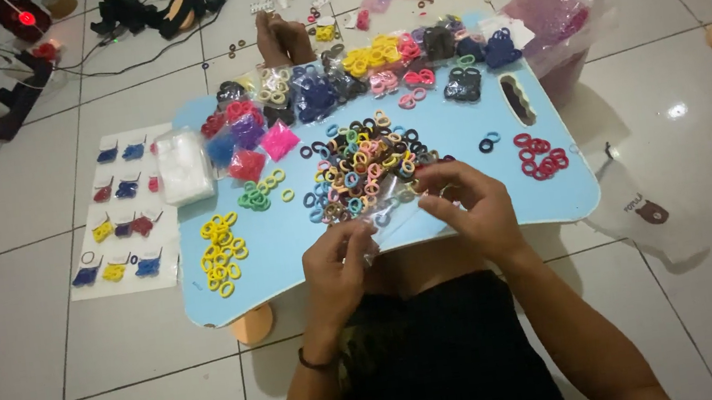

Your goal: Sorting small colorful plastic rings into groups on a small table

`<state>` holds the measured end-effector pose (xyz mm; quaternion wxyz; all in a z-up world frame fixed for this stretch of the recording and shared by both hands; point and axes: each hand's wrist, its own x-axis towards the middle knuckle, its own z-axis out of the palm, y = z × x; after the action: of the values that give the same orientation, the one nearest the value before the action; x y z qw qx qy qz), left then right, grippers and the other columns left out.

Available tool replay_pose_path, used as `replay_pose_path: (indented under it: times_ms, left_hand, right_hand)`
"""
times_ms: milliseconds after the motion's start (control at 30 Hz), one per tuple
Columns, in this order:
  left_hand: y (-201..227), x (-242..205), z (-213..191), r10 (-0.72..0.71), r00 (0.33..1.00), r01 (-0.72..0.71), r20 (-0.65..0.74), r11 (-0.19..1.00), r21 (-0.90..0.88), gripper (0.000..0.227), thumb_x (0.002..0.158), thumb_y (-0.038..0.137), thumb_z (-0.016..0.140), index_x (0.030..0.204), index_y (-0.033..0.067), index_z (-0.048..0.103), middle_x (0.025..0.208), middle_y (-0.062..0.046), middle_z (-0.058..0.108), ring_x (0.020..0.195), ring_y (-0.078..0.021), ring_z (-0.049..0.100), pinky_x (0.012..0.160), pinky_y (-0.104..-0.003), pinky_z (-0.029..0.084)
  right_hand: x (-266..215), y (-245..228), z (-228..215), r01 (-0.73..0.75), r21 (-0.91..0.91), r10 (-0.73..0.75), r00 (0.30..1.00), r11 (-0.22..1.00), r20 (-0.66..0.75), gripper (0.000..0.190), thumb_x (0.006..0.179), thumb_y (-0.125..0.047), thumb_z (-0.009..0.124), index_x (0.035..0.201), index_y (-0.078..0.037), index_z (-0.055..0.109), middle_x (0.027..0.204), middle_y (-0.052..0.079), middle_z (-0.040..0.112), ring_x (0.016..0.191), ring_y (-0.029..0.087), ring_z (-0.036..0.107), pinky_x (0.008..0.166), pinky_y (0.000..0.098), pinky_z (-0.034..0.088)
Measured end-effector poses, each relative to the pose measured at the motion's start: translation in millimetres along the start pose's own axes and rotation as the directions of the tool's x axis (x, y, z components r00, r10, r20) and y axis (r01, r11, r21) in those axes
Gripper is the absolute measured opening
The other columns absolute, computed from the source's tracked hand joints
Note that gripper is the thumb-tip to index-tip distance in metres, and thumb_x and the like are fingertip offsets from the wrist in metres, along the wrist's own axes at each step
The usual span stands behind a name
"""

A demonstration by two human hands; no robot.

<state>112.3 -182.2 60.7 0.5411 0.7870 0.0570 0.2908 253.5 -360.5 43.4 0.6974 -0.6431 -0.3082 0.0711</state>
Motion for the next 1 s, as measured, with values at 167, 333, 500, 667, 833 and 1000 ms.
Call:
replay_pose_path:
  times_ms: [167,333,500,667,833,1000]
  left_hand:
    - [9.5,-1.7,-2.7,0.025,0.998,-0.028,0.061,0.999,0.037,0.014,0.099,0.014,0.066,0.1,0.0057,0.077,0.075,-0.014,0.075,0.07,-0.0327,0.076,0.065,-0.043,0.063]
    - [19.0,-2.1,-14.2,0.053,0.977,-0.062,0.205,0.997,0.036,0.018,0.094,0.012,0.072,0.11,0.0027,0.074,0.086,-0.021,0.076,0.083,-0.043,0.075,0.074,-0.054,0.061]
    - [42.7,-0.6,-20.8,-0.154,0.87,0.075,0.468,0.98,0.184,0.085,0.07,0.029,0.093,0.139,-0.0017,0.055,0.12,-0.032,0.07,0.111,-0.055,0.064,0.092,-0.062,0.052]
    - [27.2,-1.4,-11.1,-0.207,0.728,0.169,0.654,0.978,0.121,0.054,0.078,0.018,0.082,0.125,-0.0008,0.063,0.08,-0.027,0.071,0.073,-0.0448,0.069,0.066,-0.051,0.051]
    - [7.8,-6.1,-2.3,-0.219,0.849,0.099,0.481,0.96,0.263,0.051,0.08,0.012,0.081,0.128,0.0149,0.065,0.082,-0.014,0.074,0.079,-0.0408,0.074,0.066,-0.046,0.056]
    - [-1.6,-14.7,12.2,-0.054,0.947,-0.111,0.318,0.87,0.48,0.059,0.079,0.018,0.083,0.133,0.0238,0.061,0.094,-0.006,0.076,0.089,-0.0316,0.074,0.077,-0.043,0.059]
  right_hand:
    - [-1.4,-8.0,4.6,0.181,-0.114,-0.167,0.978,0.977,0.124,0.021,0.086,-0.019,0.084,0.103,-0.007,0.08,0.105,0.013,0.072,0.075,0.02,0.065,0.062,0.0314,0.055]
    - [-2.0,-15.5,2.1,0.269,-0.143,-0.22,0.931,0.952,0.29,0.009,0.087,-0.016,0.081,0.093,-0.01,0.082,0.115,0.013,0.069,0.093,0.029,0.069,0.07,0.0362,0.059]
    - [-10.8,-23.6,5.6,0.494,-0.116,-0.376,0.776,0.862,0.507,0.011,0.096,-0.021,0.073,0.096,-0.01,0.077,0.125,0.017,0.063,0.111,0.039,0.061,0.08,0.0404,0.052]
    - [-10.8,-52.2,8.8,0.526,-0.06,-0.395,0.704,0.848,0.59,0.01,0.099,-0.016,0.067,0.098,-0.009,0.073,0.14,0.022,0.055,0.124,0.05,0.051,0.086,0.049,0.05]
    - [-12.8,-38.3,3.4,0.595,-0.257,-0.443,0.767,0.761,0.465,0.025,0.09,-0.03,0.079,0.108,-0.013,0.077,0.128,0.013,0.063,0.104,0.032,0.063,0.082,0.0424,0.053]
    - [-14.4,-23.8,11.8,0.624,-0.342,-0.425,0.753,0.702,0.501,0.013,0.094,-0.025,0.074,0.096,-0.012,0.075,0.091,0.004,0.07,0.076,0.023,0.065,0.062,0.0345,0.053]
